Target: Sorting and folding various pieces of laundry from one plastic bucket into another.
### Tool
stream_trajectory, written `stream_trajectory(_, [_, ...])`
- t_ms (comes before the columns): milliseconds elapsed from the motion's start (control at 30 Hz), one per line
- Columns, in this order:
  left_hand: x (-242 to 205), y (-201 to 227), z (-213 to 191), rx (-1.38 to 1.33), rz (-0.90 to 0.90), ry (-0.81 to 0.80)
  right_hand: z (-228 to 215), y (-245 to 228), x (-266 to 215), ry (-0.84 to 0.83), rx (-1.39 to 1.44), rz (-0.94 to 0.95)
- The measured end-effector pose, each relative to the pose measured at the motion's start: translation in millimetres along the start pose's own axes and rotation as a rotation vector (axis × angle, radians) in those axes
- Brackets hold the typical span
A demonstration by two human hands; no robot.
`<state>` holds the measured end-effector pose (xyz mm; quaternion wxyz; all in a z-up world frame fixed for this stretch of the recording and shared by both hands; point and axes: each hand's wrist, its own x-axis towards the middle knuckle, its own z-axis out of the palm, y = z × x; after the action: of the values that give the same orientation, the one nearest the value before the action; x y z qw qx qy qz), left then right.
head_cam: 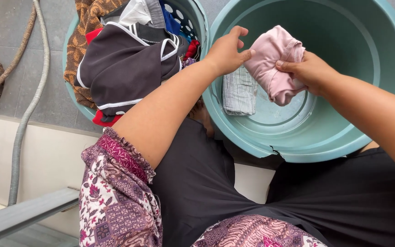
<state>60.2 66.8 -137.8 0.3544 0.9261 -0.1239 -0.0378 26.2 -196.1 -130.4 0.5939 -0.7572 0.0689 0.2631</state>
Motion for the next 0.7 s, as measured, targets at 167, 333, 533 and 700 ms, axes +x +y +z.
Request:
stream_trajectory(167, [-10, -8, -19, 0.010, 0.050, 0.037, 27, 47, 47, 0.043, 0.002, 0.078])
stream_trajectory(333, [-22, -3, -43, 0.060, -0.009, -0.007, 63, 107, 88, 0.048, 0.078, 0.170])
stream_trajectory(533, [-32, -29, -52, 0.053, -0.009, 0.047, 88, 140, 103, 0.168, 0.238, 0.292])
stream_trajectory(700, [-38, -29, -63, 0.010, -0.117, -0.153, 94, 194, 177, 0.386, 0.402, 0.332])
